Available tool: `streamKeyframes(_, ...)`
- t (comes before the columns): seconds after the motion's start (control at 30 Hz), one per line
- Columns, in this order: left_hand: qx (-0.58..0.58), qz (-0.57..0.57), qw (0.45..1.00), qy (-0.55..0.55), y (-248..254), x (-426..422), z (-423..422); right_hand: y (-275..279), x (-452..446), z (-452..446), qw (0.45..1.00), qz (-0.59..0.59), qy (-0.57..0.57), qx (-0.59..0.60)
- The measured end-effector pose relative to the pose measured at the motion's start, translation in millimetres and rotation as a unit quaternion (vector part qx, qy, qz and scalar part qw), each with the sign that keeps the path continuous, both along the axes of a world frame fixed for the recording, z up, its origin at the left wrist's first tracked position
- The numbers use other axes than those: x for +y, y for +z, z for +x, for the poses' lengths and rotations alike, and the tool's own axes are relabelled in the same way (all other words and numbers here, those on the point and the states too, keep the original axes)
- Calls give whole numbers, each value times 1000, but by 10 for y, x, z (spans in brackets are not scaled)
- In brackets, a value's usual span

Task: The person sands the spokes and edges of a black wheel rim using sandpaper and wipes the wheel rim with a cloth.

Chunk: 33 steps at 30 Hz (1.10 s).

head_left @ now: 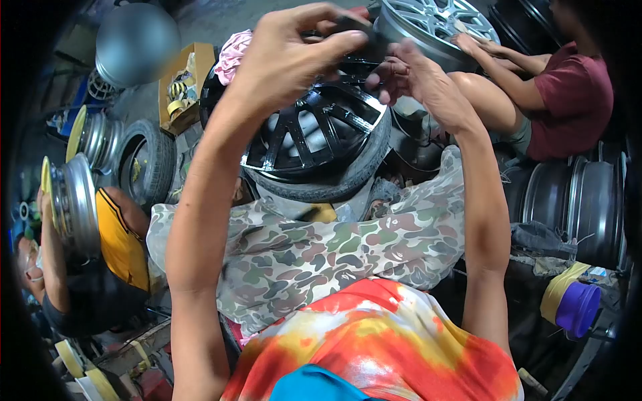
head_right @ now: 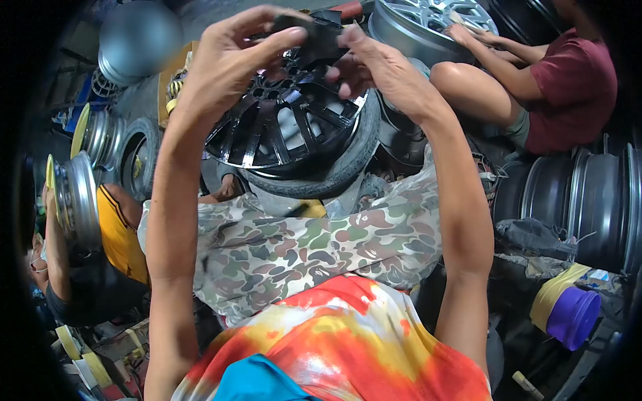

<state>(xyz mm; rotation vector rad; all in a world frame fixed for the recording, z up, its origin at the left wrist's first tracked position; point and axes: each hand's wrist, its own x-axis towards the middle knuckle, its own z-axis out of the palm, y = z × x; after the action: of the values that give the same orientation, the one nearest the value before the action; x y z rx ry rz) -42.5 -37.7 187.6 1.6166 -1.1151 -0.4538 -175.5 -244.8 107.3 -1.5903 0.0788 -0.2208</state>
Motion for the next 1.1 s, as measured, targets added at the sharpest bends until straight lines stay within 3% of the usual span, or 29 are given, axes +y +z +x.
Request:
streamKeyframes(0.03, 70, 9, 998, 0, 68, -74, -123, 33, 66, -22, 1000, -3, 5, 3)
streamKeyframes(0.1, 96, -30, 995, -19, 21, -170, -251, 112, 181, -68, 993, 93, 43, -64)
streamKeyframes(0.17, 66, -25, 996, -55, -151, -173, -178, 57, 186, -24, 990, 106, 52, -74)
streamKeyframes(0.2, -164, -160, 973, 15, -426, -217, -39, 33, 179, 14, 992, 95, 31, -77)
streamKeyframes(0.3, -157, -53, 986, -19, -523, -157, 189, 45, 165, 78, 990, 103, 13, -90)
streamKeyframes(0.37, -145, -34, 989, -9, -520, -64, 299, -43, 145, 174, 996, 40, 39, -75)
streamKeyframes(0.43, -260, 85, 962, 11, -404, 97, 401, -81, 199, 187, 998, 24, 31, -50)
streamKeyframes(0.53, -337, 80, 934, 89, -619, 468, 959, -266, 30, 239, 979, -169, -113, 13)
streamKeyframes(0.6, -348, 119, 911, 188, -829, 807, 1476, -361, -142, 307, 958, -244, -141, 47)
streamKeyframes(0.63, -320, 157, 905, 232, -923, 1000, 1725, -408, -238, 340, 931, -315, -166, 79)
streamKeyframes(0.67, -308, 142, 902, 268, -1076, 1206, 1902, -526, -366, 399, 941, -288, -171, 54)
streamKeyframes(0.7, -268, 211, 888, 307, -1142, 1396, 1986, -566, -475, 449, 939, -294, -171, 57)
streamKeyframes(0.73, -236, 201, 896, 319, -1441, 1648, 2213, -604, -554, 507, 911, -370, -170, 64)
streamKeyframes(0.77, -212, 267, 888, 307, -1441, 1818, 2177, -672, -609, 580, 880, -442, -161, 68)
streamKeyframes(0.87, -199, 372, 852, 310, -1610, 2047, 2097, -930, -721, 839, 876, -459, -145, 24)
streamKeyframes(0.9, -147, 385, 868, 277, -1647, 2048, 2034, -961, -724, 877, 876, -462, -139, 15)
streamKeyframes(0.97, 108, 336, 895, 271, -1740, 1925, 1851, -930, -606, 993, 873, -470, -121, 39)
streamKeyframes(1.03, 199, 283, 899, 270, -1824, 1853, 1742, -1019, -510, 1114, 865, -491, -75, 74)
streamKeyframes(1.1, 220, 251, 892, 305, -1886, 1761, 1596, -1190, -455, 1176, 873, -482, -54, 47)
